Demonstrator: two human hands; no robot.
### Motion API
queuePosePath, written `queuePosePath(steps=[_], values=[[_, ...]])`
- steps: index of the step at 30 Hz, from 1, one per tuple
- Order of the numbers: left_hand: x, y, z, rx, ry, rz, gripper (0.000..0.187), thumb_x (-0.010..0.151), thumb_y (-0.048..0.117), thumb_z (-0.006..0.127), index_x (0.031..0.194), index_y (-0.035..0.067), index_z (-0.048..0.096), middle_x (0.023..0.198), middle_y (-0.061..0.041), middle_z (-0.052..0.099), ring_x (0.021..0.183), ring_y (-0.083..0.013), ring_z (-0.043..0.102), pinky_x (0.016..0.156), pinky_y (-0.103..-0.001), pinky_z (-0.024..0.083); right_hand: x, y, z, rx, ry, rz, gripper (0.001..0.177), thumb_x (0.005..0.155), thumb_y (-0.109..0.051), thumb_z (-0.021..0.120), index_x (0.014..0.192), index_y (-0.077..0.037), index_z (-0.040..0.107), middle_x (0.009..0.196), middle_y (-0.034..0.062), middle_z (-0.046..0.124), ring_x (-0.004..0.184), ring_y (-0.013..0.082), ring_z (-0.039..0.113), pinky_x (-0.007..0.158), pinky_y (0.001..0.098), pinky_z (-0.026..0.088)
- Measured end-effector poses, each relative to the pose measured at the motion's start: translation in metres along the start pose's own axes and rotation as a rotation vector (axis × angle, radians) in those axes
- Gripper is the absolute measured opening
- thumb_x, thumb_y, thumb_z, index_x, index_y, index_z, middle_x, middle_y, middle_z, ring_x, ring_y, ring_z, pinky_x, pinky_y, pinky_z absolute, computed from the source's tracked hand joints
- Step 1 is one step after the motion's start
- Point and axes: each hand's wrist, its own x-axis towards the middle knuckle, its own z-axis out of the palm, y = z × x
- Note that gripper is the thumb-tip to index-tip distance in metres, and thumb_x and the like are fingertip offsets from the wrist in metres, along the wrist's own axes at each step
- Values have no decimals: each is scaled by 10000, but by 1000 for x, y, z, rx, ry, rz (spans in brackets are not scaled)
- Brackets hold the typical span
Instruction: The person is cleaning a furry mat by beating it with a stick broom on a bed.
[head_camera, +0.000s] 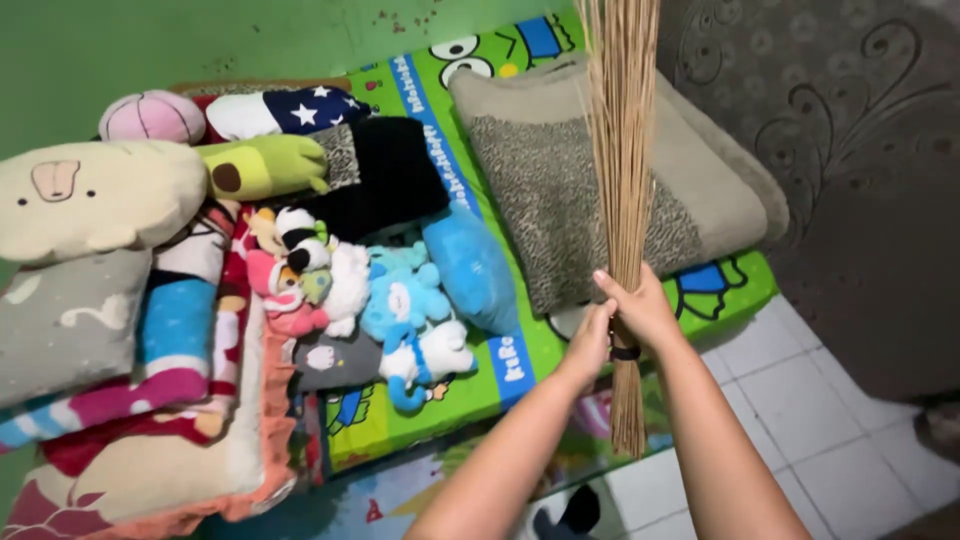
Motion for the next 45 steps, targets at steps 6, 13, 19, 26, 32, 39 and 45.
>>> queuePosePath(steps=[6, 13, 19, 26, 32, 39, 45], values=[[58, 17, 63, 167, 371, 386, 598, 1068, 544, 314, 1332, 44, 508, 1247, -146, 627, 1165, -272, 603, 1031, -370, 454, 61, 13, -39, -430, -1, -122, 522, 1103, -452, 436, 1369, -55, 647, 1320, 130, 635, 1201, 281, 500, 1100, 415, 361], [161, 48, 28, -166, 403, 213, 656, 1084, 526, 331, 1427, -4, 509, 1225, -254, 623, 1056, -322, 550, 910, -453, 461, 107, 76, -42, 144, -293, 137, 667, 1019, -530, 406, 1508, -78, 400, 1552, 166, 446, 1414, 239, 412, 1176, 358, 281], [244, 58, 0, -181, 382, 383, 697, 1045, 490, 371, 1603, 93, 242, 1555, -129, 429, 1291, -279, 491, 1092, -366, 405, 162, 61, -31, -157, -183, 143, 628, 1020, -513, 469, 1269, 30, 661, 1233, 228, 729, 1173, 318, 671, 1020, 386, 496], [317, 45, -22, 228, 537, 335, 708, 1063, 422, 439, 1642, 75, 222, 1619, -156, 344, 1433, -300, 339, 1154, -365, 294, 236, 106, -26, -427, -71, 122, 579, 1062, -490, 452, 1072, 31, 704, 897, 258, 720, 865, 368, 715, 797, 439, 529], [362, 13, -44, -20, 442, 292, 580, 1044, 327, 457, 1557, 61, 396, 1471, -164, 524, 1305, -258, 528, 1098, -353, 418, 277, 168, -37, -288, -202, 105, 403, 907, -346, 664, 1057, 28, 656, 854, 175, 744, 772, 262, 717, 677, 423, 564], [429, -55, -77, -150, 519, 264, 512, 1051, 271, 416, 1544, 142, 369, 1396, -113, 577, 1223, -214, 590, 1043, -329, 485, 336, 276, -34, -223, -315, 5, 486, 955, -278, 615, 1385, -96, 482, 999, 150, 712, 837, 246, 730, 705, 411, 587], [470, -105, -115, 145, 720, 248, 498, 1046, 283, 470, 1497, 75, 502, 1334, -212, 670, 1206, -360, 630, 1054, -473, 504, 372, 301, -18, -772, -436, 210, 499, 1081, -465, 444, 1531, -259, 380, 1026, 233, 698, 883, 423, 680, 748, 530, 537]])
